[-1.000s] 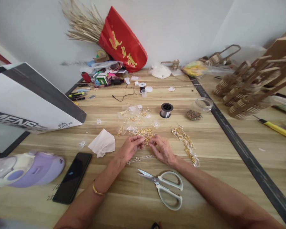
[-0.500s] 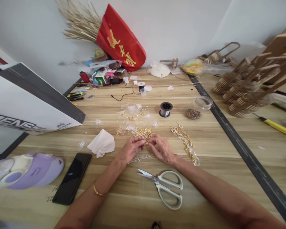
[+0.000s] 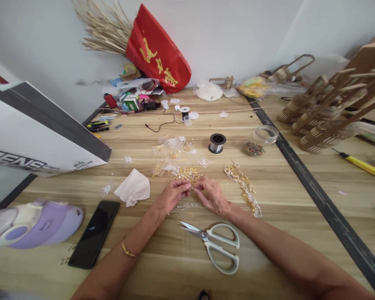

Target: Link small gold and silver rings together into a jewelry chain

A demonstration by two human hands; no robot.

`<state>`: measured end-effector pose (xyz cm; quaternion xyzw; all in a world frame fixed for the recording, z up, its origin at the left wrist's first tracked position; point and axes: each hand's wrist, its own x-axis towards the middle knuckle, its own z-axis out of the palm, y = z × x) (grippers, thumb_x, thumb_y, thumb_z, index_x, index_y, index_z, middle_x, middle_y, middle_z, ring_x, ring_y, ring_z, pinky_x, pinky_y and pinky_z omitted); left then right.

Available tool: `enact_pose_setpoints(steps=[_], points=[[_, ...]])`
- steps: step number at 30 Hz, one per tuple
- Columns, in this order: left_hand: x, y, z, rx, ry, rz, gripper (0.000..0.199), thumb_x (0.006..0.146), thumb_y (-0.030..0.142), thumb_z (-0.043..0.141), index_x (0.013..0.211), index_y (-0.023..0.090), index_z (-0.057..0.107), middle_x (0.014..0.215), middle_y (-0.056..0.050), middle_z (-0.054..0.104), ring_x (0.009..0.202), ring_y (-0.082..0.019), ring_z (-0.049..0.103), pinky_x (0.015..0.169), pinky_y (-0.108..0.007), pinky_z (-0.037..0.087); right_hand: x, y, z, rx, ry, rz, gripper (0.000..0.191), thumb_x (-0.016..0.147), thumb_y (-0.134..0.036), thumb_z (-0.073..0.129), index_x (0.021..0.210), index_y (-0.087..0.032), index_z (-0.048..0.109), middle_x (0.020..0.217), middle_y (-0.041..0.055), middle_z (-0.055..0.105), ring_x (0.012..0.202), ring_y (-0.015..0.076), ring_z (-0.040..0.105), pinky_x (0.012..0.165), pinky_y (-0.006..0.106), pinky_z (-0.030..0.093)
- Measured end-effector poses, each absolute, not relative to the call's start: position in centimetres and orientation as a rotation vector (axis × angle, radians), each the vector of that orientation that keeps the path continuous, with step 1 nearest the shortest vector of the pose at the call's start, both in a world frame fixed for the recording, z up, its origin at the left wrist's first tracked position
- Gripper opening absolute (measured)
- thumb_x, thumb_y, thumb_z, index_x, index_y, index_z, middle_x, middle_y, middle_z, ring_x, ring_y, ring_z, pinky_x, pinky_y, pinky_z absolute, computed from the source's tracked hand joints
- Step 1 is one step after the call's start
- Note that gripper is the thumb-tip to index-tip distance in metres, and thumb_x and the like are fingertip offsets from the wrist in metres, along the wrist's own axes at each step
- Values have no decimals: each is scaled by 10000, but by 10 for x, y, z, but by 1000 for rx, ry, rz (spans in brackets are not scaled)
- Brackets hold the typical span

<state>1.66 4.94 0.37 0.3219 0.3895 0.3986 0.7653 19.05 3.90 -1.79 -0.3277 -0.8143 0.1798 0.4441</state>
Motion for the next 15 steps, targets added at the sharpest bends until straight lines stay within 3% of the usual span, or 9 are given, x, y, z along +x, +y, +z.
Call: enact_pose_setpoints(steps=[15], points=[[19,47,4,710,850,862,238,552,235,832,694,101,696,600,-8,625,563,-88,535,591,-232,398,190,39,-21,-809,-2013,442,51,911,-174,462,937,-197,500,809,44,560,725,157,533,639,287,451]])
